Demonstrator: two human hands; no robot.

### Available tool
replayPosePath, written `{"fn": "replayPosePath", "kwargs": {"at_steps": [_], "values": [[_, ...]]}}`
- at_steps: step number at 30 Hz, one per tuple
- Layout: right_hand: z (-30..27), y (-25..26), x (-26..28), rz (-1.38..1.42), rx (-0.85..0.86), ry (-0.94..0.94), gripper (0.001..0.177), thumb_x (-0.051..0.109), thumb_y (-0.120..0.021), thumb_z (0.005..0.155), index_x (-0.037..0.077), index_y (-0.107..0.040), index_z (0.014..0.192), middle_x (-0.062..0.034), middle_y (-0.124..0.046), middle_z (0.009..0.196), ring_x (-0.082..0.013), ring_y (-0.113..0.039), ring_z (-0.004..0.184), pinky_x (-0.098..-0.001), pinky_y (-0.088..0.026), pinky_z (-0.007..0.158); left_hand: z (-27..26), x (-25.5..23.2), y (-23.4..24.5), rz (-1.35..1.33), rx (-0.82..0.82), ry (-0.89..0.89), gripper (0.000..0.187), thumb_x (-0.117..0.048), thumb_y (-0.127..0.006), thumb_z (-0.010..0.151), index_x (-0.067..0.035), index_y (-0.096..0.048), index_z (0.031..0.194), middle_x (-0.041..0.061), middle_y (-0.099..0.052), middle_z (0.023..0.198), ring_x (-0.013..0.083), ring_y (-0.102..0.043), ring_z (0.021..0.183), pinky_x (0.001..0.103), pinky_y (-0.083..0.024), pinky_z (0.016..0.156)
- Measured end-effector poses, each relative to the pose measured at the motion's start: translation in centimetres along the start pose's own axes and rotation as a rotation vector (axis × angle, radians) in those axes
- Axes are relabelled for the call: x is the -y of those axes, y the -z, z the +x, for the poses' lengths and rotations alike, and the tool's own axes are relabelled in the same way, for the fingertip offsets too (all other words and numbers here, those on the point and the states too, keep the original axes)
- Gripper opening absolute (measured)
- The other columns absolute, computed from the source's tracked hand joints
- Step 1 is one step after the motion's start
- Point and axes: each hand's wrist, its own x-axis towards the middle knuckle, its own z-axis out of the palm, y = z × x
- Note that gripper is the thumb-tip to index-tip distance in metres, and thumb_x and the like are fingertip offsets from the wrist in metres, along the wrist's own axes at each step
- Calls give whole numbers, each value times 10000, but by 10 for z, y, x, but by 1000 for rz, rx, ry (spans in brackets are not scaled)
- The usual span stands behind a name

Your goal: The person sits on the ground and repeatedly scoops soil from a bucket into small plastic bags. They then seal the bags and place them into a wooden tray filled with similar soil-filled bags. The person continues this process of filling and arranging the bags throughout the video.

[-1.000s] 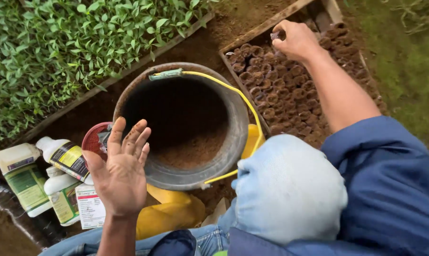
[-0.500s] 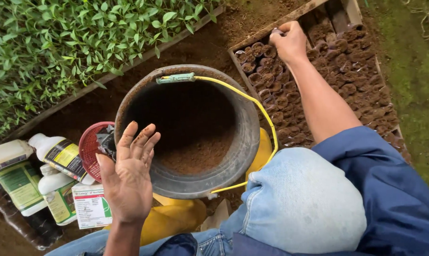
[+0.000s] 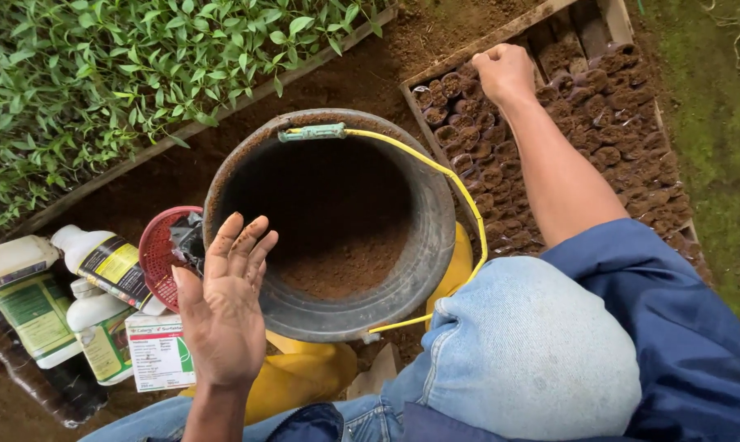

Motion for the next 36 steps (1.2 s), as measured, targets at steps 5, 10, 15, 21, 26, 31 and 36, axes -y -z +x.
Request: {"fn": "replayPosePath", "kwargs": {"at_steps": [5, 10, 15, 21, 26, 31, 36], "values": [[-8, 3, 12, -4, 44, 0, 209, 239, -625, 1011, 111, -761, 1105, -103, -731, 1232, -227, -707, 1001, -438, -582, 884, 0, 1, 0, -24, 2, 3, 939, -733, -303, 859, -87, -407, 1532, 179, -538, 1511, 320, -515, 1423, 435, -300, 1212], [-9, 4, 14, -59, 42, -2, 279, 303, -636, 1006, 100, -751, 1160, -115, -710, 1276, -274, -688, 1105, -470, -555, 951, -1, -1, -2, -18, 0, 22, 913, -713, -270, 876, -89, -409, 1529, 177, -537, 1517, 323, -510, 1435, 440, -287, 1220], [18, -14, -15, -242, -16, 154, 253, 146, -582, 1013, 46, -770, 1150, -149, -752, 1145, -301, -713, 1006, -508, -592, 846, 0, 2, 0, -14, 6, 26, 902, -710, -275, 880, -93, -420, 1522, 165, -540, 1520, 314, -516, 1433, 442, -282, 1222], [7, -2, 1, -77, 28, -2, 234, 119, -615, 1001, 101, -778, 1167, -109, -753, 1186, -178, -723, 869, -359, -626, 798, 2, 5, 1, -21, 5, 20, 891, -695, -271, 894, -78, -425, 1519, 175, -543, 1513, 327, -522, 1428, 439, -298, 1228], [5, -1, 0, -108, 41, 80, 259, 163, -615, 986, 70, -772, 1169, -119, -735, 1221, -263, -707, 1085, -439, -584, 943, 3, 7, 1, -14, 14, 10, 870, -668, -254, 916, -64, -418, 1520, 185, -541, 1512, 325, -524, 1415, 445, -301, 1220], [-7, 15, 2, -71, -32, 92, 310, 185, -586, 973, 92, -760, 1212, -141, -722, 1246, -273, -704, 1043, -445, -583, 897, 6, 2, -4, 31, -69, 90, 803, -588, -215, 940, -75, -424, 1522, 165, -563, 1509, 300, -546, 1404, 422, -332, 1194], [-25, 52, 27, -141, -116, 279, 218, 362, -688, 920, 169, -786, 942, 2, -730, 814, -143, -626, 711, -401, -468, 595, 8, 2, -8, 422, -190, 59, 464, -201, -586, 947, -76, -583, 1393, 49, -792, 972, 103, -674, 1022, 266, -463, 1029]]}}
